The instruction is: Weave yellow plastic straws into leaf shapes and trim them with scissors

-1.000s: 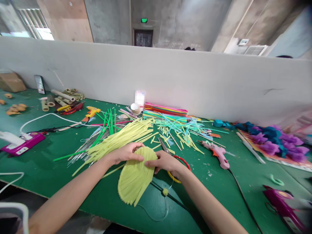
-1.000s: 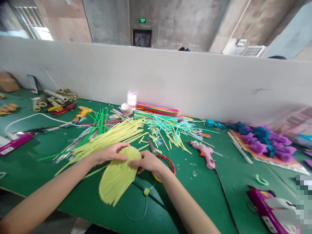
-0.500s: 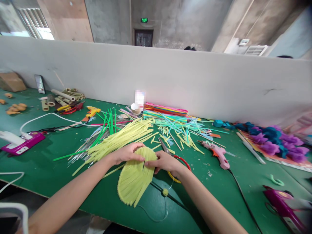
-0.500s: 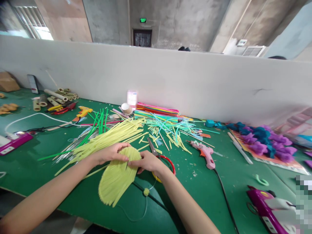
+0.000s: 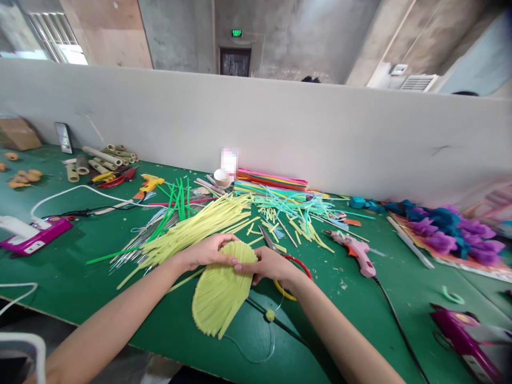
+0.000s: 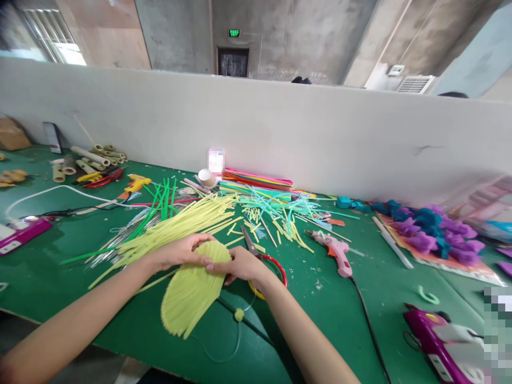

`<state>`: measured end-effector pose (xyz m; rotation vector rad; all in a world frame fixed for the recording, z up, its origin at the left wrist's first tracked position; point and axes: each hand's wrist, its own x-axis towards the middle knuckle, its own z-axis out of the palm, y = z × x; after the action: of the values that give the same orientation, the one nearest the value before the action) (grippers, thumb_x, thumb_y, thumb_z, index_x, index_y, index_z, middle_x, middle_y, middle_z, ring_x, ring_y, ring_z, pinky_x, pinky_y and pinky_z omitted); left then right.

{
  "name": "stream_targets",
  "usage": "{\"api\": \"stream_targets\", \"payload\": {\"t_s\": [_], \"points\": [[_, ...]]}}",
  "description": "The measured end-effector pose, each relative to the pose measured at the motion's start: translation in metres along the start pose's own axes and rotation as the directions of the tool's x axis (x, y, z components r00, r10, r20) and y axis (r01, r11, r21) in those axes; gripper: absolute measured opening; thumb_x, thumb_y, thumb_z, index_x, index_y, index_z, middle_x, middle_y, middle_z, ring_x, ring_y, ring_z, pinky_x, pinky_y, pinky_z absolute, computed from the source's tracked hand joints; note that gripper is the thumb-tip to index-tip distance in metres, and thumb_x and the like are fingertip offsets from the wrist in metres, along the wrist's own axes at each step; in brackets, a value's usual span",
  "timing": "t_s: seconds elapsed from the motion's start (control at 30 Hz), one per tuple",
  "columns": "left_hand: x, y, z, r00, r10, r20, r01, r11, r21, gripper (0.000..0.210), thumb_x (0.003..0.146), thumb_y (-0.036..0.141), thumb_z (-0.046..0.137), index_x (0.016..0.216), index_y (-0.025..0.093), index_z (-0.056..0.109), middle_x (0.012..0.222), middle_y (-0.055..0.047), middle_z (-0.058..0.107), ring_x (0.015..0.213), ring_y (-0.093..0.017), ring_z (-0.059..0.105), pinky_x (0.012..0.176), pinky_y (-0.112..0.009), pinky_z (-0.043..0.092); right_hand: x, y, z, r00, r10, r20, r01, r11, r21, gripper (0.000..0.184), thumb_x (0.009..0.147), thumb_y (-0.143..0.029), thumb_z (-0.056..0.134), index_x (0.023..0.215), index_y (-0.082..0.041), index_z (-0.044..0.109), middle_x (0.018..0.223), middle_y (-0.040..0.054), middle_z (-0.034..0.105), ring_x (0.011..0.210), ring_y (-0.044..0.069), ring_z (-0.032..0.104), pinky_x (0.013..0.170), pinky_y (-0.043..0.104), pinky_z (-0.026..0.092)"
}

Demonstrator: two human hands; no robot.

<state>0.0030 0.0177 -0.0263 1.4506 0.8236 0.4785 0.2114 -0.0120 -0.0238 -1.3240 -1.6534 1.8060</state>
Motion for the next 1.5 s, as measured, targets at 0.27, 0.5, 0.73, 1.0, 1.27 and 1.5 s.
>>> {"api": "stream_targets", "payload": {"t_s": [0.27, 0.5, 0.73, 1.0, 1.27, 1.5], "points": [[0.000, -0.002, -0.008, 0.998, -0.051, -0.027, 0.051, 0.999, -0.016, 0.055, 0.069, 0.042, 0.075, 0.116, 0.021, 0.056, 0.102, -0.005, 0.066, 0.095, -0.024, 0.063, 0.076, -0.031, 0.049, 0.000, 0.002, -0.002, 1.000, -0.008, 0.010, 0.007, 1.000, 0.025, 0.039, 0.067, -0.044, 0.077, 0.090, -0.014, 0.073, 0.083, 0.0053, 0.071, 0.063, 0.011, 0.062, 0.056, 0.020, 0.053], [-0.003, 0.004, -0.004, 0.999, -0.049, 0.014, 0.049, 0.998, -0.039, 0.055, 0.068, 0.036, 0.077, 0.116, 0.020, 0.054, 0.093, -0.004, 0.066, 0.084, -0.021, 0.063, 0.071, -0.030, 0.049, -0.001, -0.002, -0.007, 0.997, 0.001, 0.082, -0.002, 1.000, 0.010, 0.045, 0.063, -0.049, 0.078, 0.094, -0.016, 0.072, 0.090, 0.0052, 0.072, 0.074, 0.015, 0.065, 0.057, 0.020, 0.052], [-0.001, 0.000, 0.002, 0.998, -0.005, 0.056, 0.008, 0.998, -0.065, 0.052, 0.070, 0.029, 0.076, 0.115, 0.019, 0.054, 0.097, -0.005, 0.067, 0.086, -0.019, 0.063, 0.073, -0.028, 0.048, 0.002, 0.002, -0.006, 1.000, 0.012, -0.014, -0.013, 0.998, -0.062, 0.045, 0.062, -0.051, 0.078, 0.090, -0.016, 0.074, 0.085, 0.0043, 0.071, 0.072, 0.016, 0.064, 0.057, 0.021, 0.047], [-0.002, 0.003, 0.000, 0.996, -0.035, 0.077, 0.043, 0.995, -0.095, 0.051, 0.069, 0.028, 0.076, 0.114, 0.018, 0.054, 0.098, -0.007, 0.067, 0.083, -0.020, 0.064, 0.069, -0.029, 0.049, -0.001, 0.000, -0.005, 0.999, -0.022, 0.030, 0.023, 0.999, -0.029, 0.046, 0.064, -0.051, 0.077, 0.093, -0.015, 0.073, 0.087, 0.0054, 0.071, 0.075, 0.017, 0.064, 0.061, 0.023, 0.048], [-0.002, 0.004, 0.002, 0.996, -0.025, 0.082, 0.032, 0.996, -0.081, 0.049, 0.069, 0.027, 0.076, 0.113, 0.018, 0.055, 0.101, -0.006, 0.066, 0.091, -0.020, 0.063, 0.077, -0.030, 0.047, -0.001, 0.002, -0.007, 0.998, -0.015, 0.060, 0.015, 1.000, 0.011, 0.044, 0.065, -0.047, 0.077, 0.094, -0.015, 0.073, 0.093, 0.0069, 0.072, 0.082, 0.020, 0.066, 0.068, 0.026, 0.050], [-0.001, 0.004, 0.005, 0.999, -0.021, 0.042, 0.025, 0.994, -0.104, 0.049, 0.070, 0.027, 0.074, 0.114, 0.018, 0.055, 0.099, -0.006, 0.065, 0.087, -0.020, 0.062, 0.073, -0.029, 0.047, -0.001, 0.003, -0.007, 0.999, -0.011, 0.045, 0.012, 1.000, -0.022, 0.047, 0.064, -0.050, 0.077, 0.095, -0.016, 0.073, 0.093, 0.0065, 0.072, 0.084, 0.021, 0.066, 0.068, 0.026, 0.050]]}}
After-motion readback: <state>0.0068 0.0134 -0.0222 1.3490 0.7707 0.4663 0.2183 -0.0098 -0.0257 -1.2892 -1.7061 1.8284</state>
